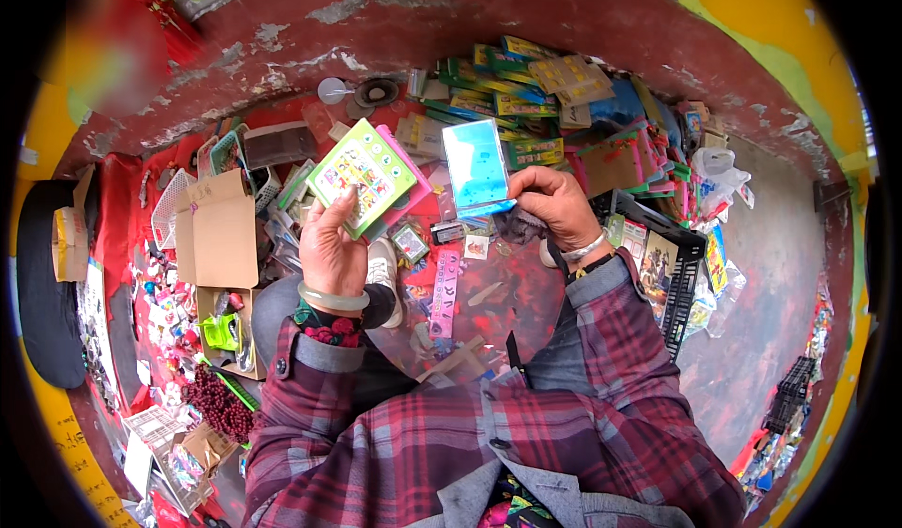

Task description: The person sits on the floor and sorts through a large pile of small packaged goods. They pick up individual items, wipe them with a cloth, and place them into a black plastic crate.

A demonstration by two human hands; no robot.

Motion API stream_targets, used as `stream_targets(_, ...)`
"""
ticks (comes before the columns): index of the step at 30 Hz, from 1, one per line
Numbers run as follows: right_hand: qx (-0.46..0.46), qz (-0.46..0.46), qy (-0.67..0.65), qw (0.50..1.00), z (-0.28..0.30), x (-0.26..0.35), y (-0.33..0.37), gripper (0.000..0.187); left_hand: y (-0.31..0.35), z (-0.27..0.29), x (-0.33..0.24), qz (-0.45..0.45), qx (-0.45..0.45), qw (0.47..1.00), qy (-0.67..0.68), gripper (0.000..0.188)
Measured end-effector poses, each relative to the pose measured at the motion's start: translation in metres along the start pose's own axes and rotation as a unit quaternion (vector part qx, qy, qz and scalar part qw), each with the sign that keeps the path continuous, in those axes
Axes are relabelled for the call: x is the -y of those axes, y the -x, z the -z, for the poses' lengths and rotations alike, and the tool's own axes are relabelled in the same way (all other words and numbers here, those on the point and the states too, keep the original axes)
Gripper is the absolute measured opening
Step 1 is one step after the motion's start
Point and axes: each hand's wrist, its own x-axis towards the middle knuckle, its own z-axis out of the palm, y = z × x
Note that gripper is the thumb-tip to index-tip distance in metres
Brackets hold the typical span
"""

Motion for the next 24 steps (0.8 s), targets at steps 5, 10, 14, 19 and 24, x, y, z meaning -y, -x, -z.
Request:
stream_targets(5,-0.004,0.039,-0.003,0.999,-0.002,-0.001,0.000,0.007,0.000,-0.003,0.006,0.040,0.040,0.997,-0.046,0.028)
stream_targets(10,0.025,0.059,-0.030,0.998,-0.003,0.004,0.004,0.008,0.011,-0.015,0.020,-0.023,0.093,0.977,-0.192,0.041)
stream_targets(14,0.092,0.079,-0.010,0.993,-0.012,0.014,0.008,0.011,0.008,-0.006,0.032,0.060,0.111,0.969,-0.213,0.051)
stream_targets(19,0.175,0.025,0.017,0.984,-0.010,0.010,0.007,0.001,-0.004,0.006,0.041,0.088,0.137,0.980,-0.114,0.022)
stream_targets(24,0.167,-0.011,0.042,0.985,-0.007,0.010,0.006,0.005,0.009,-0.018,0.030,0.170,0.087,0.974,-0.121,0.027)
